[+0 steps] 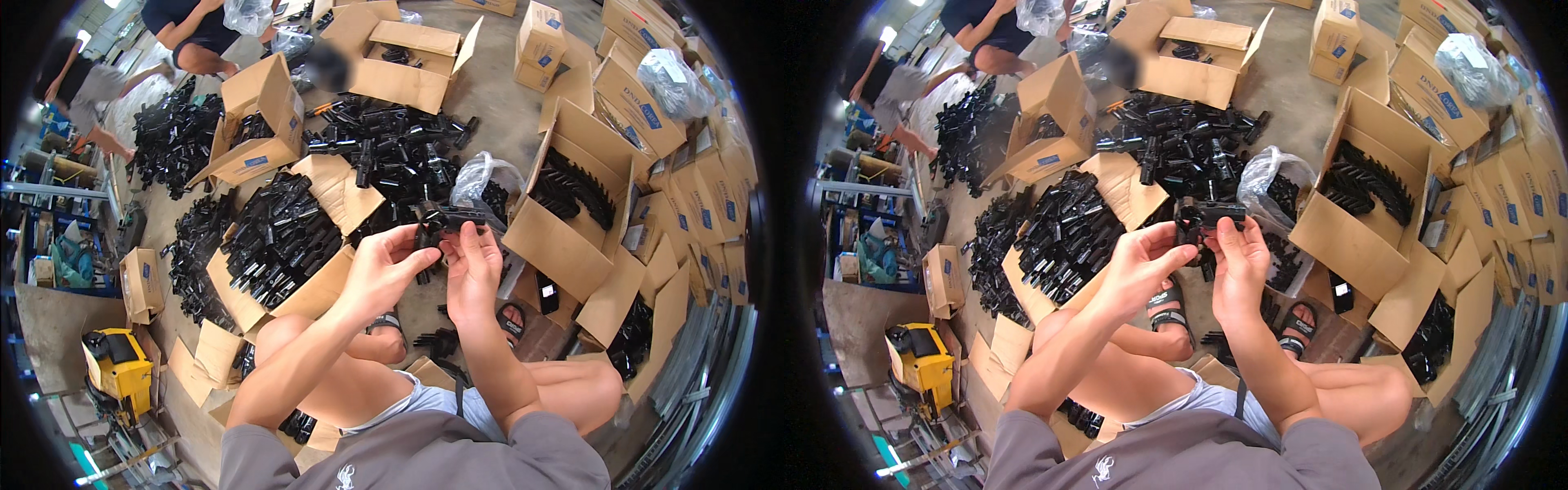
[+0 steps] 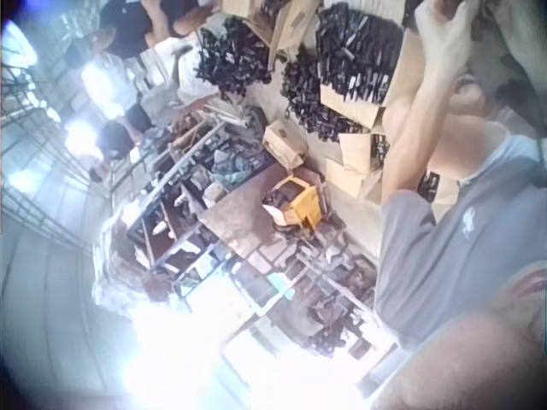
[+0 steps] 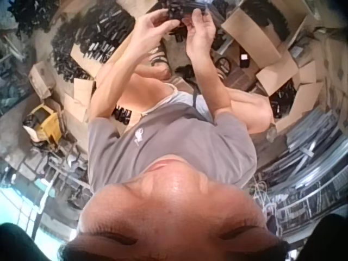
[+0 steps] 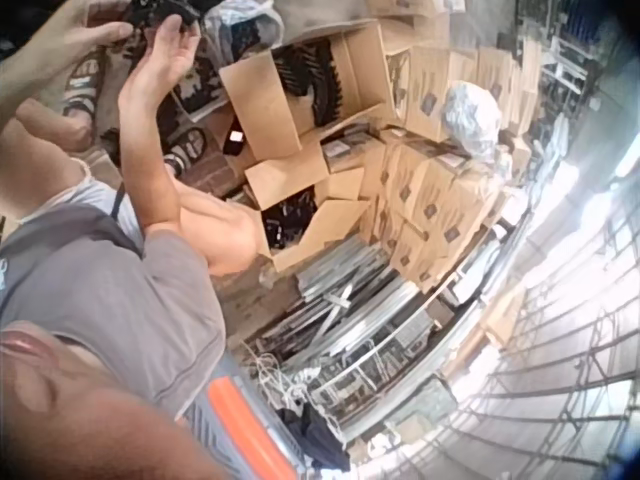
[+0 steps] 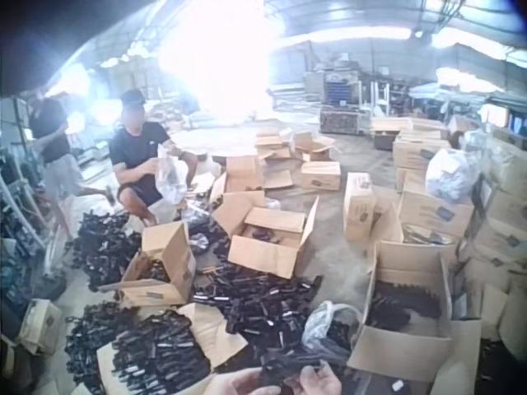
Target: The person sorts black plastic mechanical components by hand, placing them into different cardboard boxes and plastic bags while sitting on the floor of a fabrication facility.
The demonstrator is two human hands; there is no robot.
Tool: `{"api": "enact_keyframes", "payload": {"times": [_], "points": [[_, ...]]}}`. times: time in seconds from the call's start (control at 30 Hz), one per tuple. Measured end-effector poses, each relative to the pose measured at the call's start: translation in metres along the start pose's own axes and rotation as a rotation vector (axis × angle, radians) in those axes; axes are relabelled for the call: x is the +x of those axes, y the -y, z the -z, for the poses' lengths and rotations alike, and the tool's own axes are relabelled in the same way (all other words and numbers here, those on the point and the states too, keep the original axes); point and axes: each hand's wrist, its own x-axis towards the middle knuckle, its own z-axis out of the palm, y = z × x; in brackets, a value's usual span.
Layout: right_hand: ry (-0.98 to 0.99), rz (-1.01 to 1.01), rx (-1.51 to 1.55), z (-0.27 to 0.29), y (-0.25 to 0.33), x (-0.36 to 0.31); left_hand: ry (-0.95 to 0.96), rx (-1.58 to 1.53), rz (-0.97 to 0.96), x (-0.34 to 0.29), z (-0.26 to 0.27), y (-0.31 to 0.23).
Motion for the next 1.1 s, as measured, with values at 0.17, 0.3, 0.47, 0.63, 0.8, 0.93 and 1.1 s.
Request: {"api": "enact_keyframes", "payload": {"times": [0.17,0.3,0.47,0.63,0.8,0.93,1.1], "points": [[-0.156,0.093,-0.273,0.021,0.003,0.069,-0.083,0.112,-0.106,0.006,0.034,0.002],[-0.289,0.105,-1.070,0.201,-0.009,0.228,-0.185,0.552,-0.154,0.018,0.032,-0.015],[-0.007,-0.102,-2.074,0.215,-0.046,0.279,-0.296,0.867,-0.382,0.013,0.040,-0.016],[0.170,-0.102,-2.064,0.224,-0.086,0.304,-0.195,0.945,-0.421,0.017,0.040,-0.006],[0.132,-0.069,-2.142,0.249,-0.079,0.319,-0.144,0.966,-0.465,0.021,0.032,-0.004],[0.188,-0.088,-1.964,0.244,-0.078,0.320,-0.184,0.964,-0.471,0.021,0.035,0.001],[0.184,-0.092,-2.013,0.233,-0.081,0.309,-0.207,0.984,-0.492,0.027,0.028,0.012]]}}
